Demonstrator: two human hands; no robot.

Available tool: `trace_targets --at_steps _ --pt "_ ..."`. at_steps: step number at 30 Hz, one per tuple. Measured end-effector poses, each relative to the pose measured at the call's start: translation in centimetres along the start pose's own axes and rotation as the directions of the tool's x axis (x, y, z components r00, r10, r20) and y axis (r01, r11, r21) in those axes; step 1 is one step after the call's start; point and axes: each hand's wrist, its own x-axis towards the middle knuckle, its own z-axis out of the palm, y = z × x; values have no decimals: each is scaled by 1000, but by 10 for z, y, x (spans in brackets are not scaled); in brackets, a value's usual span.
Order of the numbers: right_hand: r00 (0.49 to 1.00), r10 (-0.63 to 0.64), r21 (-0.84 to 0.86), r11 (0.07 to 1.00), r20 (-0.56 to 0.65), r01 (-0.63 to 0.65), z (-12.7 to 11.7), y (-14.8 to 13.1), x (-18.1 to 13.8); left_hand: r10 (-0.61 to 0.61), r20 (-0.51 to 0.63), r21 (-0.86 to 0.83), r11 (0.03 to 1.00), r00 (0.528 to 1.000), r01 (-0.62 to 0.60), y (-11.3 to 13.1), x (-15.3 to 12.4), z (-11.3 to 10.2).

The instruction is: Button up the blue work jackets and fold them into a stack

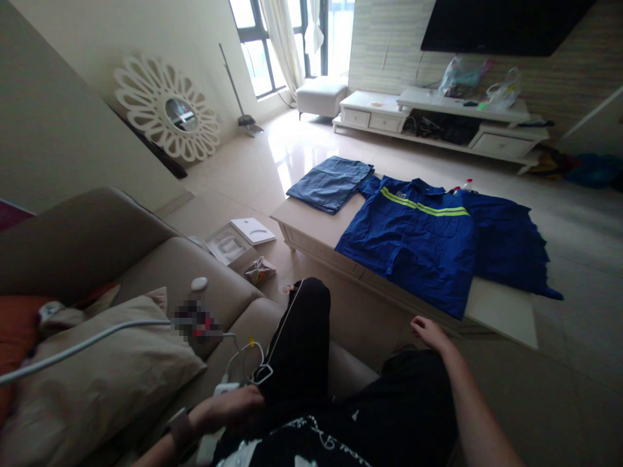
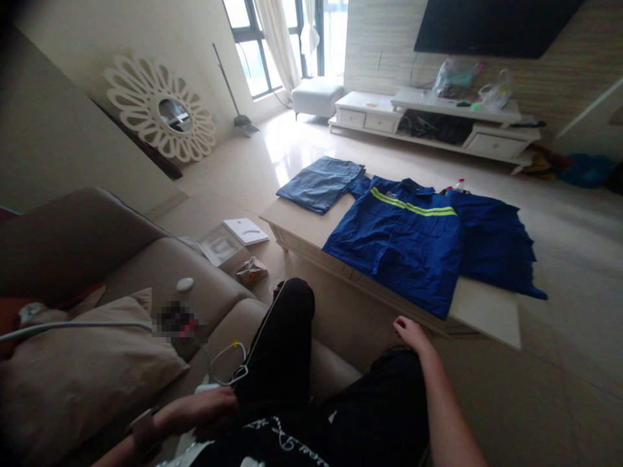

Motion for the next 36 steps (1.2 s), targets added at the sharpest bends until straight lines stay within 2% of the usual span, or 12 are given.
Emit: trace_targets --at_steps 3,6,9,11,16,20,22,25,29,31,33,36 --pt "1000 -11 -5 1000 14 11 1 7 2 8 79 -57 998 997 -4 44 13 45" --pt "999 -35 -24 999 17 36 1 14 4 217 -158 -370 891 963 -262 95 21 59" --pt "999 -40 -22 999 14 40 1 16 5 452 -477 -370 675 754 -638 122 23 71" --pt "999 -28 -18 999 19 28 1 15 6 542 -470 -254 672 696 -695 120 24 91" --pt "999 -30 -43 999 18 31 1 11 2 582 -362 -69 763 728 -643 97 25 133" --pt "999 -19 -37 999 26 20 -1 11 -1 530 -502 -18 784 684 -621 110 26 108" --pt "1000 -5 -28 1000 20 6 -2 9 -1 402 -604 -101 818 688 -567 117 24 87" --pt "1000 3 -46 999 19 -3 -1 2 -2 52 -624 -382 850 779 -363 118 19 67" --pt "1000 2 -74 997 7 -1 -1 -8 -5 -284 -283 -697 717 916 7 108 16 71" --pt "1000 9 -80 997 -6 -10 -1 -12 -7 -196 -196 -732 681 961 -10 113 17 81" --pt "1000 18 -90 996 -18 -19 -1 -15 -10 2 -249 -720 669 969 -186 127 17 87" --pt "999 26 -104 994 -36 -30 -2 -19 -15 273 -394 -631 614 878 -474 154 17 82"
